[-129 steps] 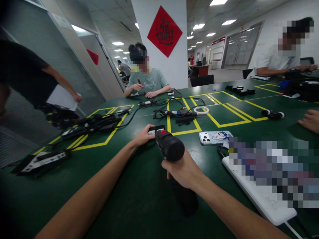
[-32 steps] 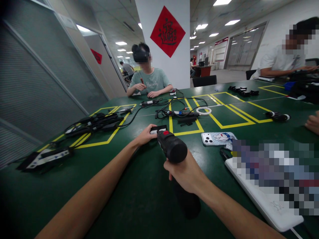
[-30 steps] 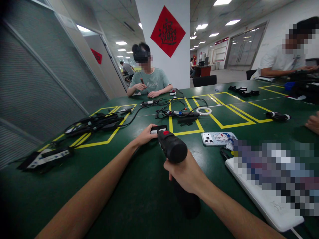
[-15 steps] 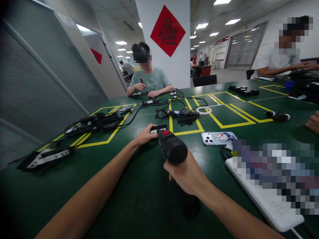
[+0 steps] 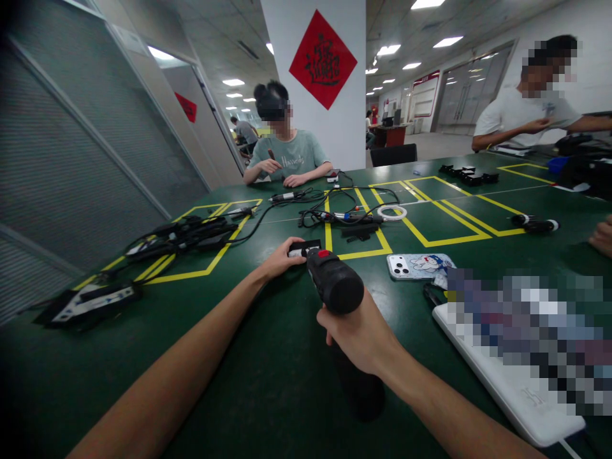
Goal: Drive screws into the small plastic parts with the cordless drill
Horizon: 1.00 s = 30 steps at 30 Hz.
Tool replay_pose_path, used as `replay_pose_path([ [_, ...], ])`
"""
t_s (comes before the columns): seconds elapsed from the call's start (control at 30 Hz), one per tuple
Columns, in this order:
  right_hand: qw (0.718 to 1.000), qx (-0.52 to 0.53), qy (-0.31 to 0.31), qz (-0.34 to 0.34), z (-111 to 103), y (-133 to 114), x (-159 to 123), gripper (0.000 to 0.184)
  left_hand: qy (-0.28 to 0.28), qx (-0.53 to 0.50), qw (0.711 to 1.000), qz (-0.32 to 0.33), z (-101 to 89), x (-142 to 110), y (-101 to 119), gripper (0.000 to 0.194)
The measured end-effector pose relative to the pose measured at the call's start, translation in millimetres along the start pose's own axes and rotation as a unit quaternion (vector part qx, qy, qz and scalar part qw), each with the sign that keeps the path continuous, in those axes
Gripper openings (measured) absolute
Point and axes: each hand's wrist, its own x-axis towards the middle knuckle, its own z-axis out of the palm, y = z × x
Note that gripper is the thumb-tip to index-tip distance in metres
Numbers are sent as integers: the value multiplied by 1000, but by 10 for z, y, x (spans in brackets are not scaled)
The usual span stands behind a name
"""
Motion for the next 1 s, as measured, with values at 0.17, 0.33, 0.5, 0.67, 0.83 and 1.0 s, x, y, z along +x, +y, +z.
replay_pose_path([
  [0.17,1000,-8,-4,3,-6,-6,-16,6,0,-8,1000,17,3,-11,38,58],
  [0.33,1000,-13,-14,-3,0,-11,-30,7,8,12,999,39,11,-18,51,51],
  [0.5,1000,-7,-19,-6,9,-12,-29,9,21,61,996,59,6,-14,38,35],
  [0.67,1000,-3,-18,-10,4,-4,-15,7,21,57,997,55,10,-16,64,33],
  [0.83,1000,3,-24,-16,8,-4,-7,7,22,59,997,53,15,-13,70,32],
  [1.0,1000,11,-26,-12,6,-20,4,6,20,50,996,68,11,-1,31,31],
])
